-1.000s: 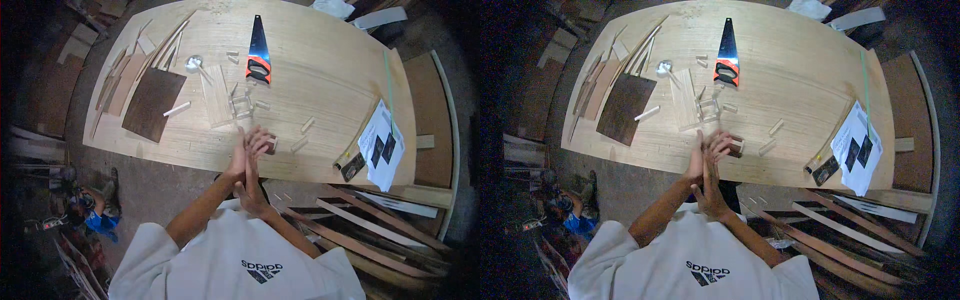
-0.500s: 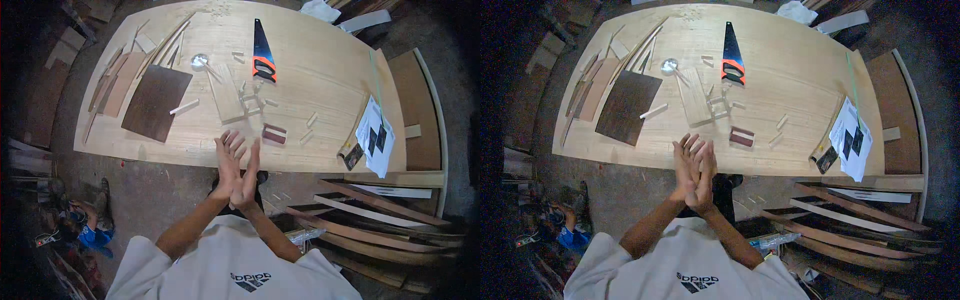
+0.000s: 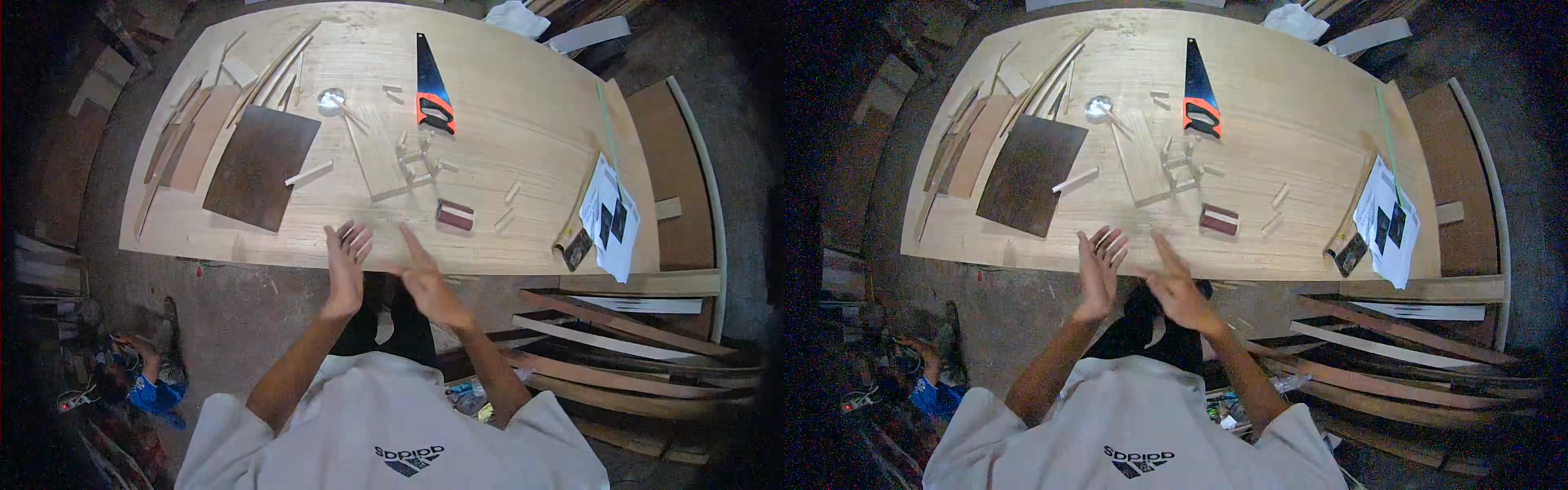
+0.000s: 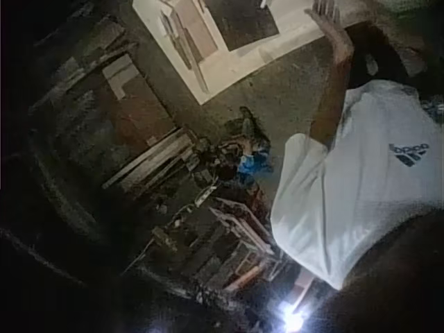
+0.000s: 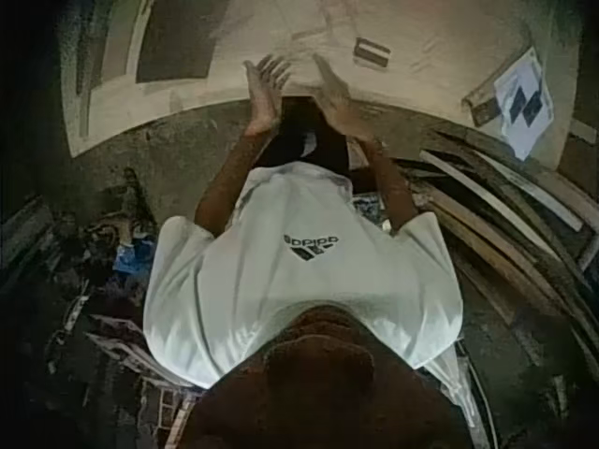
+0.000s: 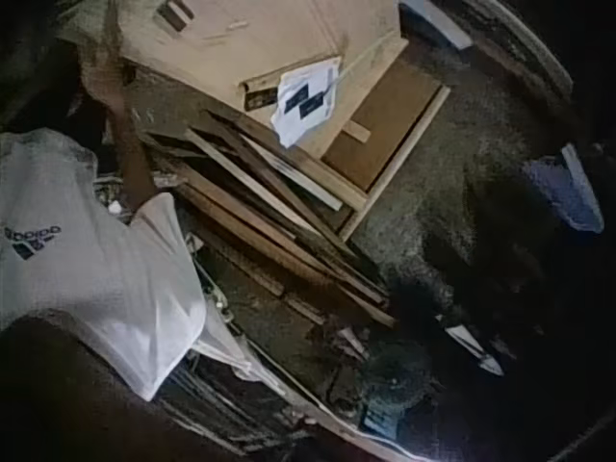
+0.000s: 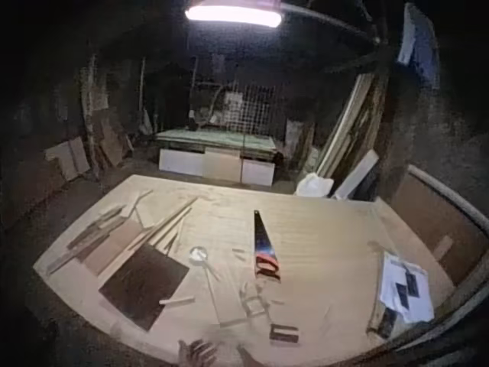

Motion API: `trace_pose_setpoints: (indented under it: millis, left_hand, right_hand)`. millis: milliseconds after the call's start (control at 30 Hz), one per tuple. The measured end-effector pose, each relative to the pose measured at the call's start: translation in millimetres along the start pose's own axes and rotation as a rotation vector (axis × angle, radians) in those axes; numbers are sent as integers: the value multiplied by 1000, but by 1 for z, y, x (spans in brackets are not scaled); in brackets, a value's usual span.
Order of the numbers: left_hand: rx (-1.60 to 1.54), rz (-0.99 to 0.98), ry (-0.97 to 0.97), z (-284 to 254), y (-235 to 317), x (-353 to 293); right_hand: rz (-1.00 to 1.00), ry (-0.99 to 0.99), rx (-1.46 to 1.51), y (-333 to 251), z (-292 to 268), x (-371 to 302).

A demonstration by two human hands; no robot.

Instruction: The person assembles a small wooden frame structure on a workbench using small wooden dowels and planks. They arrange the pieces into a rectangular shape and then apply a white substance to the joints using a small brush.

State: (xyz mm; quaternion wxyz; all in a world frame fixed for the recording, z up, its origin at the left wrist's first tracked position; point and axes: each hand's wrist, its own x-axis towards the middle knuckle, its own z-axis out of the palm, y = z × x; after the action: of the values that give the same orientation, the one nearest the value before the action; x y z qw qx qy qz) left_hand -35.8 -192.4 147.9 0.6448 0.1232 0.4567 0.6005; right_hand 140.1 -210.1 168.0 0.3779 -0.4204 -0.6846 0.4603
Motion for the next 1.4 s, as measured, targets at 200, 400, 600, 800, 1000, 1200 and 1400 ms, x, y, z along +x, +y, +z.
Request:
trace_pose_setpoints:
  millis: [200, 400, 600, 800, 1000, 1200, 1400]
  left_hand:
    - [57, -139, -63, 60, -16, -32]
    - [-9, -58, -106, 70, -12, -28]
    - [-46, 94, 26, 80, -6, -9]
    - [134, -37, -148, 101, -42, -52]
    - [155, -22, -115, 97, -40, -33]
    - [263, 99, -194, 112, -65, -8]
    - [184, 99, 66, 104, -68, 24]
  right_hand:
    - [104, 766, 259, 8, 47, 19]
    - [-91, 929, 216, -25, 34, 28]
    - [-27, 476, 15, -10, 32, -30]
    - [29, 959, 287, -23, 8, 5]
    - [-39, 905, 368, -9, -28, 9]
    - [163, 747, -148, 10, -11, 9]
    - [404, 526, 880, 76, -13, -21]
